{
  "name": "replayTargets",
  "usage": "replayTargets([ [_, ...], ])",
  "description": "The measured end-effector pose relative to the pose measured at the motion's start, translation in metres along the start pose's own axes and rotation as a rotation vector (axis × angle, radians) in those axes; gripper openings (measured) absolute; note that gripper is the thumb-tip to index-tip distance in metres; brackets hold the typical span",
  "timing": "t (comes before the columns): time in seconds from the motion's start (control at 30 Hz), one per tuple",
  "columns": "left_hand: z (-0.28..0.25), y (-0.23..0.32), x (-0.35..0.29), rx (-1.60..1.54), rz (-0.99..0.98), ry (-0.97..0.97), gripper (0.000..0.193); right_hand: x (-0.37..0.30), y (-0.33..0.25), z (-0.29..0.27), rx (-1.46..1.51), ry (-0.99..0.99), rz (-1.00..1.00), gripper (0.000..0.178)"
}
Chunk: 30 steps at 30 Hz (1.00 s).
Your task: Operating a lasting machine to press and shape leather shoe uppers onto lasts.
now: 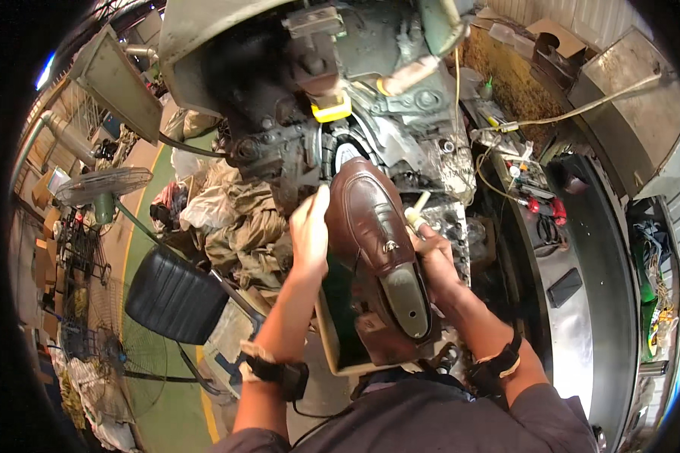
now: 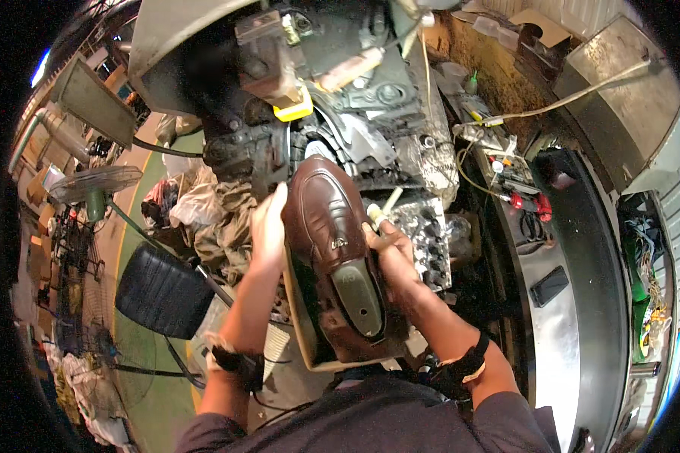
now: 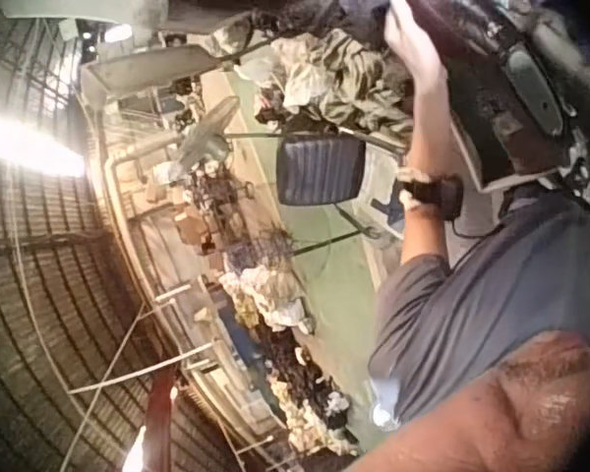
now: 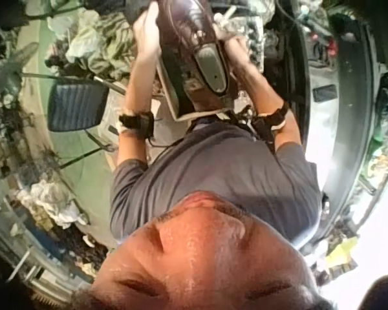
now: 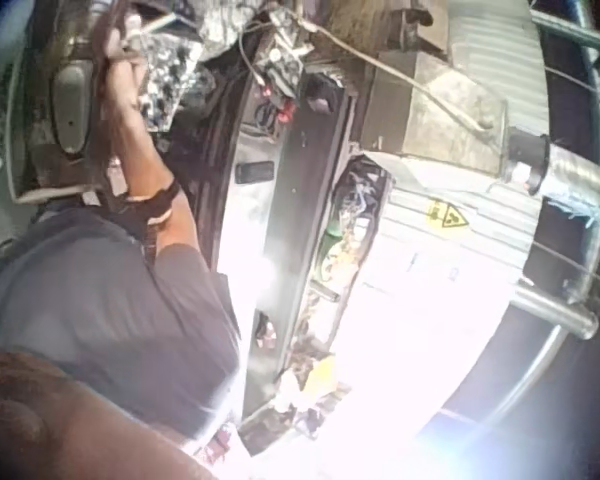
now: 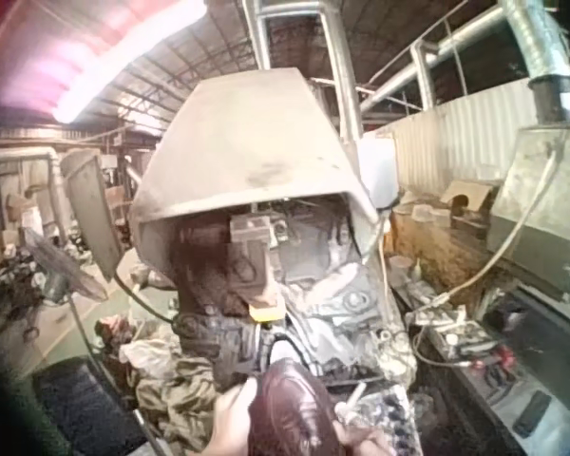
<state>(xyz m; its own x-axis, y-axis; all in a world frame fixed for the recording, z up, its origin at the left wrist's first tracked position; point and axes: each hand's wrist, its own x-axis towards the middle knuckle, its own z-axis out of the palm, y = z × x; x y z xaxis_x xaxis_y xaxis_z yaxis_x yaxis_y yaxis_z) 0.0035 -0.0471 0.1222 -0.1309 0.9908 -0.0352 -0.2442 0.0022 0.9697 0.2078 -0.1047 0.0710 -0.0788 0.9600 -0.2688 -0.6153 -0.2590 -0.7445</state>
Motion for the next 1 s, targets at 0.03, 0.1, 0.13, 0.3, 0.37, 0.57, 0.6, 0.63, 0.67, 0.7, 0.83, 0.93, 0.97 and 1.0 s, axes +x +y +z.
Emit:
replayTargets([
  [0.03, -0.017, -0.011, -0.004, -0.107, -0.031, 0.021, 0.034, 0.010, 0.003, 0.012, 0.002, -0.010, -0.006, 0.049],
  [0.1, -0.032, -0.028, -0.013, -0.244, -0.130, 0.058, 0.031, 0.031, 0.008, 0.024, 0.032, 0.018, -0.035, 0.053],
  [0.13, -0.033, -0.030, -0.016, -0.269, -0.198, 0.080, 0.029, 0.042, 0.012, 0.027, 0.031, 0.024, -0.045, 0.053],
  [0.3, -0.044, -0.038, 0.005, -0.302, -0.269, 0.007, 0.019, 0.088, 0.028, 0.027, 0.070, 0.027, -0.054, 0.067],
  [0.37, -0.047, -0.042, 0.017, -0.340, -0.296, 0.025, 0.018, 0.094, 0.026, 0.031, 0.100, 0.049, -0.001, 0.077],
  [0.57, -0.052, -0.056, 0.049, -0.377, -0.333, -0.067, 0.024, 0.123, 0.018, 0.030, 0.219, -0.018, 0.048, 0.039],
  [0.6, -0.052, -0.054, 0.051, -0.379, -0.339, -0.063, 0.024, 0.123, 0.015, 0.034, 0.217, -0.014, 0.053, 0.039],
  [0.63, -0.051, -0.050, 0.053, -0.384, -0.362, -0.043, 0.018, 0.122, 0.011, 0.040, 0.224, -0.018, 0.067, 0.028],
  [0.67, -0.050, -0.046, 0.053, -0.389, -0.385, -0.022, 0.013, 0.122, 0.009, 0.042, 0.232, -0.023, 0.081, 0.018],
  [0.7, -0.048, -0.043, 0.054, -0.392, -0.389, -0.021, 0.013, 0.124, 0.008, 0.039, 0.229, -0.019, 0.084, 0.018],
  [0.83, -0.046, -0.044, 0.057, -0.384, -0.461, 0.004, 0.022, 0.125, 0.000, 0.037, 0.240, -0.042, 0.116, 0.009],
  [0.93, -0.047, -0.061, 0.057, -0.409, -0.476, 0.004, 0.021, 0.133, 0.007, 0.022, 0.185, -0.042, 0.104, 0.014],
  [0.97, -0.048, -0.070, 0.057, -0.425, -0.460, -0.010, 0.021, 0.138, 0.014, 0.012, 0.118, -0.041, 0.078, 0.023],
  [1.0, -0.048, -0.078, 0.056, -0.424, -0.468, -0.001, 0.021, 0.139, 0.019, 0.010, 0.120, -0.036, 0.088, 0.023],
])
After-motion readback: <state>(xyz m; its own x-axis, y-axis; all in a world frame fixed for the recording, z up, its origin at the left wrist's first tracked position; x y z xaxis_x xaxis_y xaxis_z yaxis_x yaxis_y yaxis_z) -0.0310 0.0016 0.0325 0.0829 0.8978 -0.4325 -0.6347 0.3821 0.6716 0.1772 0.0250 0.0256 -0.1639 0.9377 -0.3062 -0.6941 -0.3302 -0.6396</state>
